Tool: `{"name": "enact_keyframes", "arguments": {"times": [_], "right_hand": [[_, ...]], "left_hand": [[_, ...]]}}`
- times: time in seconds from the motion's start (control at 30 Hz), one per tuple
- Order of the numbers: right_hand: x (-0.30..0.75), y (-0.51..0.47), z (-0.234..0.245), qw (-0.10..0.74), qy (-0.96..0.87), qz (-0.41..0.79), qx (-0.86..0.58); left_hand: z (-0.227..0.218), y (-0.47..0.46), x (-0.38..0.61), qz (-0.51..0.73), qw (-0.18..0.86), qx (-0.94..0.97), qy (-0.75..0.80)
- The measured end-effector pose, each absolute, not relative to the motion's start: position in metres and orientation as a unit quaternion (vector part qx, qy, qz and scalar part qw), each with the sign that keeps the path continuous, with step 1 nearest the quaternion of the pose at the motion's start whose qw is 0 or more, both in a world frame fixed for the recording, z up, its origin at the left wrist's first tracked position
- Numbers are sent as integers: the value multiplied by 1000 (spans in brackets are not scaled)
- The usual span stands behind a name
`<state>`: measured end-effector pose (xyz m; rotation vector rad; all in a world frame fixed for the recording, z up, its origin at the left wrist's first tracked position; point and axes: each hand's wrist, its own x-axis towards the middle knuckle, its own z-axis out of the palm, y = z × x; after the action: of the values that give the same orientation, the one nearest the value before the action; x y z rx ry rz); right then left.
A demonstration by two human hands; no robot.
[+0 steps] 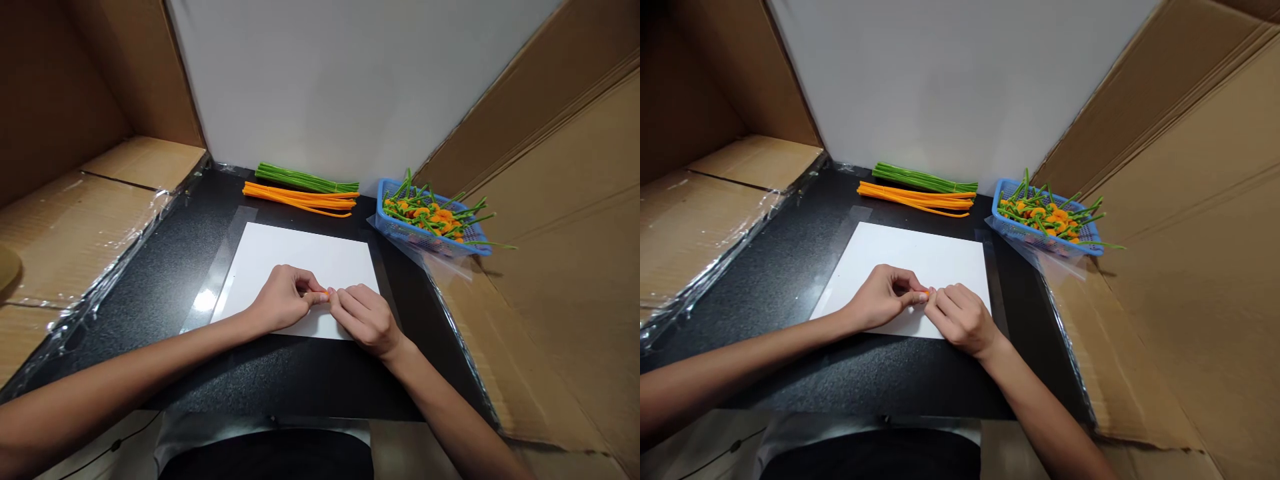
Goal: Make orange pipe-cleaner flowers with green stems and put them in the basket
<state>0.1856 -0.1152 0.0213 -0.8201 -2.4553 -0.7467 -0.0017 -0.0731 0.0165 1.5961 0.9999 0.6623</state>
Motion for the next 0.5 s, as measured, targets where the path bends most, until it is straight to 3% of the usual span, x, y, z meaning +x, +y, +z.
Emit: {"name": "enact_keyframes", "arguments": {"times": [0.1, 0.33, 0.43, 0.5], "right_hand": [[186, -111, 18, 232, -891, -188, -342], [196, -99, 17, 303, -794, 139, -509], [201, -97, 20, 299, -763, 186, -541], [200, -97, 22, 297, -762, 193, -542]], "left_hand": [[18, -69, -5, 269, 495, 719, 407], [21, -36, -23, 250, 386, 804, 377], [20, -24, -31, 227, 335, 841, 359], [21, -24, -31, 223, 218, 894, 322]]}}
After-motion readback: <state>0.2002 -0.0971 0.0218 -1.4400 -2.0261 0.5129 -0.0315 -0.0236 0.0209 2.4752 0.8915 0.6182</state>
